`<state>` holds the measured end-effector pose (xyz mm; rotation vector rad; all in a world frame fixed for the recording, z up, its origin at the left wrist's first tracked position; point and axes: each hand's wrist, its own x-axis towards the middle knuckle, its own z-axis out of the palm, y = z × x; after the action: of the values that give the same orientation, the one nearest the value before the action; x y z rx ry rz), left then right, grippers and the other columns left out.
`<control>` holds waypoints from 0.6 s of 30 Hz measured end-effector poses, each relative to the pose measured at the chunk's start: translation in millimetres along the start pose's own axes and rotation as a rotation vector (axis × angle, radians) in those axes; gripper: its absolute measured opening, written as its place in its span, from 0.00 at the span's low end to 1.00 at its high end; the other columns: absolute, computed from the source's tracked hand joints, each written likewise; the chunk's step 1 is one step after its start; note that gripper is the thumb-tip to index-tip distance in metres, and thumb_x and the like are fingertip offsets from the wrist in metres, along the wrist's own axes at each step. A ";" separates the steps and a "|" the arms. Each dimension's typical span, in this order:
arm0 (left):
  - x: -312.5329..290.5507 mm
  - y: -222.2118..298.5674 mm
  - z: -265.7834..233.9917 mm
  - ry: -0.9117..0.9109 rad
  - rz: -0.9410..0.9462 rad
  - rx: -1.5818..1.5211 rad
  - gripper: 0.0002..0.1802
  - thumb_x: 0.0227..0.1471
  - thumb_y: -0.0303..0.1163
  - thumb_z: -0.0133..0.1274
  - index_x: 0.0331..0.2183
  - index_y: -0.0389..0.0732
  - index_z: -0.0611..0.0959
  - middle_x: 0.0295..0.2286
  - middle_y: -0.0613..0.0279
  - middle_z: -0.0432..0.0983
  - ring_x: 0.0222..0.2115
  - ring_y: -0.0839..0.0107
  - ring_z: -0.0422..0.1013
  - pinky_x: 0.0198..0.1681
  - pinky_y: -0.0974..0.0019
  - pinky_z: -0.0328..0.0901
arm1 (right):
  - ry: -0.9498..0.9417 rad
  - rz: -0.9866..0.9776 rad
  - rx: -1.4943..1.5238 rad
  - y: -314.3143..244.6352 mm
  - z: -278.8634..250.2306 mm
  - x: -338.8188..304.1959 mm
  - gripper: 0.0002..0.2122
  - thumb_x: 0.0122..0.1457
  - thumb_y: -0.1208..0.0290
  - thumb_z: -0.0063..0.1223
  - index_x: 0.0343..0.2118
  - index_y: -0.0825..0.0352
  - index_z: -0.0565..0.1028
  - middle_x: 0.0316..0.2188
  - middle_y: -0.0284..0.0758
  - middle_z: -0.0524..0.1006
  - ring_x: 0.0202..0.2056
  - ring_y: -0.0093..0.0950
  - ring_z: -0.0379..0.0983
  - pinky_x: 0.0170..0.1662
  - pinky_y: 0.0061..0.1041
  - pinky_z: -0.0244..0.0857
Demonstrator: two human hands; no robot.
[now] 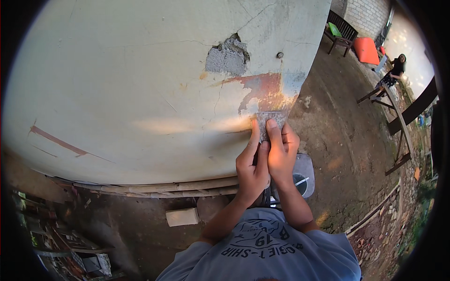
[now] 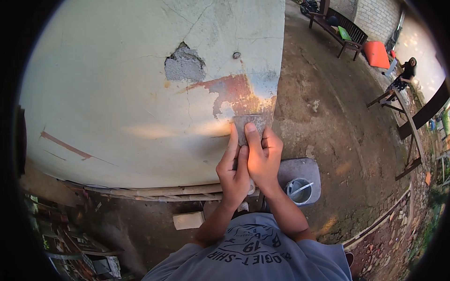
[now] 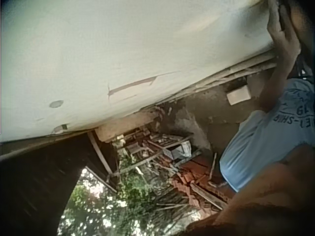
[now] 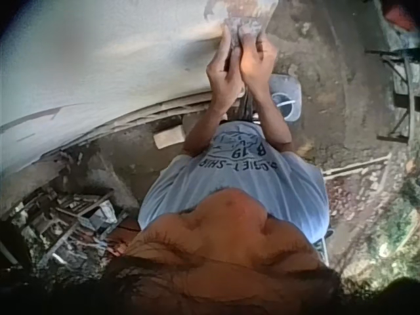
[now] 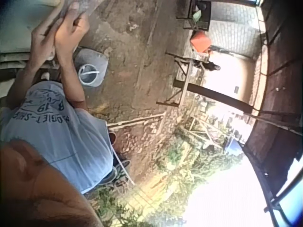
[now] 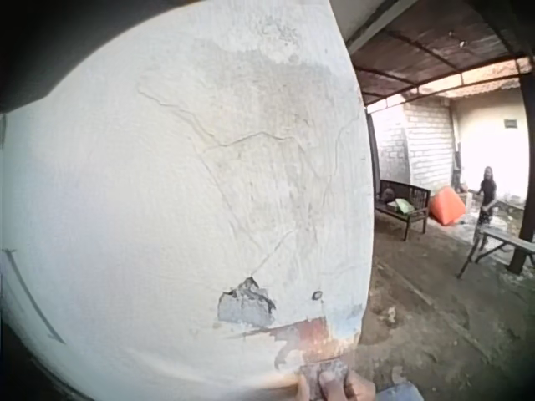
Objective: The person scrapes a wall using a putty knife, chips and scrapes the surface with a chisel, and scrapes the area using a metal blade.
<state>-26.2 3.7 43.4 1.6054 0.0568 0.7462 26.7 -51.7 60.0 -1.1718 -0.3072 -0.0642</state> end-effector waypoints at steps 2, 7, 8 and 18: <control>-2.2 -12.6 1.0 0.033 0.079 0.054 0.27 0.58 0.19 0.42 0.59 0.35 0.63 0.42 0.56 0.75 0.39 0.78 0.69 0.43 0.73 0.64 | 0.043 -0.019 -0.011 3.7 7.6 -4.3 0.08 0.64 0.72 0.46 0.33 0.71 0.74 0.25 0.25 0.74 0.25 0.10 0.64 0.26 0.14 0.58; 12.2 17.5 0.0 -0.004 -0.022 0.029 0.26 0.58 0.19 0.43 0.59 0.34 0.64 0.45 0.54 0.74 0.39 0.79 0.68 0.44 0.73 0.64 | -0.005 -0.012 0.049 -14.8 5.7 9.0 0.08 0.64 0.73 0.45 0.34 0.71 0.75 0.27 0.27 0.75 0.27 0.11 0.66 0.29 0.14 0.60; 4.9 18.0 -1.3 -0.005 -0.046 0.008 0.26 0.58 0.19 0.43 0.59 0.33 0.64 0.46 0.53 0.74 0.39 0.79 0.68 0.44 0.72 0.65 | -0.010 -0.027 0.053 -6.6 2.0 1.4 0.07 0.64 0.73 0.46 0.33 0.70 0.74 0.27 0.27 0.76 0.28 0.11 0.66 0.29 0.13 0.60; 2.8 -1.6 2.8 0.049 0.051 0.055 0.26 0.59 0.20 0.42 0.58 0.31 0.64 0.44 0.53 0.74 0.41 0.78 0.68 0.44 0.73 0.64 | 0.055 0.039 0.047 -4.9 11.7 0.2 0.08 0.63 0.73 0.46 0.28 0.70 0.72 0.24 0.26 0.74 0.26 0.10 0.64 0.27 0.14 0.58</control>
<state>-22.0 2.8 43.2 1.6456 0.0721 0.8299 23.4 -42.9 68.5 -1.1267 -0.2364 -0.0548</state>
